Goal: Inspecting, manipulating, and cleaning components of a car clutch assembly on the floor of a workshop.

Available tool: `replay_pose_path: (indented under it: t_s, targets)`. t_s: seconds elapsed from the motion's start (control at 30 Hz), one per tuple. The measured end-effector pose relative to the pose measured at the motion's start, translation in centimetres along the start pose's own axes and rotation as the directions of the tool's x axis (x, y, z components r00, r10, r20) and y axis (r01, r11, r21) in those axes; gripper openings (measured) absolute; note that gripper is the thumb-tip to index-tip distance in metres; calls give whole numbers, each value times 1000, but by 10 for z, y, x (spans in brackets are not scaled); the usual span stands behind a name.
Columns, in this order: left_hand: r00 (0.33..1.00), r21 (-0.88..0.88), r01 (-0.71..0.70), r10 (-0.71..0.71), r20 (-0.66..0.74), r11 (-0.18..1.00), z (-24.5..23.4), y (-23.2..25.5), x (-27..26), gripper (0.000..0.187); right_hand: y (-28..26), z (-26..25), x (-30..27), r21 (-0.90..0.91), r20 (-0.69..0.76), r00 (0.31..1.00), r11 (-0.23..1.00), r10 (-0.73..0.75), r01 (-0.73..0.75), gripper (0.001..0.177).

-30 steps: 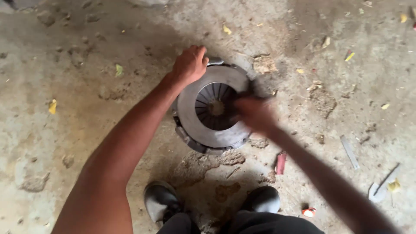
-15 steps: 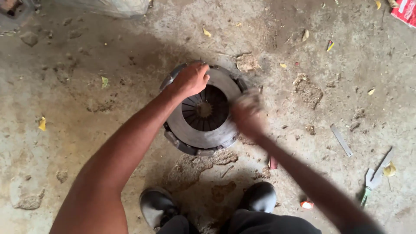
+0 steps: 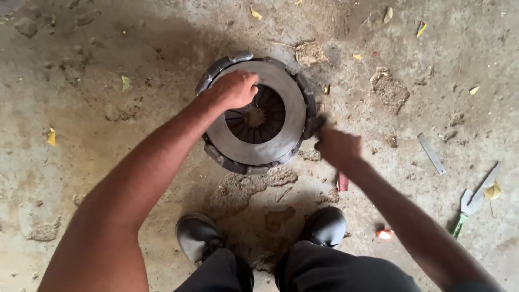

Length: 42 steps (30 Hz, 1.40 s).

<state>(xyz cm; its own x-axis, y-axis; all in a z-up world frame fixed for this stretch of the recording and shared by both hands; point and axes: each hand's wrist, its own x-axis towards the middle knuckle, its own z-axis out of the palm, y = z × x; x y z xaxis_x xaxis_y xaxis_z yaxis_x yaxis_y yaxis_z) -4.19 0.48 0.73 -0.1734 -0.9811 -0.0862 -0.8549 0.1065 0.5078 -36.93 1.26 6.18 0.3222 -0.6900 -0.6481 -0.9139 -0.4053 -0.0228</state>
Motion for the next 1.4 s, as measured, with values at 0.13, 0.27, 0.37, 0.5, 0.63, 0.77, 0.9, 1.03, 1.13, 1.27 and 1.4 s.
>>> replay_pose_path:
  t_s: [0.13,0.27,0.37,0.5,0.63,0.77,0.9,1.03,1.13,1.27,1.4]
  targets:
    - [973,19,161,-162,166,987,-3,17,-15,25,30,6,1,172,0,998,983,63,-62,32]
    - [958,31,98,-102,267,995,20,21,-22,26,27,60,1,614,34,998,787,46,-57,32]
    - [930,13,88,-86,358,996,30,31,-31,27,12,108,2,879,164,984,464,-66,-115,38]
    - [891,-44,135,-102,442,990,46,34,-34,27,-25,110,-20,957,246,965,183,-91,-226,50]
    - [900,-54,108,-75,429,993,60,33,-33,27,-31,112,-19,972,210,973,130,-91,-198,53]
    - [829,-78,219,-143,541,972,79,42,-37,42,-30,121,-10,981,183,977,-47,-110,-189,54]
    - [775,-159,300,-143,616,940,126,41,-50,69,-41,117,-7,960,248,967,-118,-53,-252,47]
    - [976,-49,107,-96,194,993,141,47,-74,58,-35,146,4,982,48,996,-178,-69,-59,42]
    - [848,375,-414,501,-173,830,118,50,-66,37,-33,144,2,971,-104,992,-222,-74,85,36]
    - [984,-21,6,-2,180,1000,52,59,-44,58,-48,73,-29,956,-287,958,-62,15,287,31]
    - [946,-346,232,-128,298,909,-76,70,0,93,-87,-79,-58,921,-389,921,37,0,389,42]
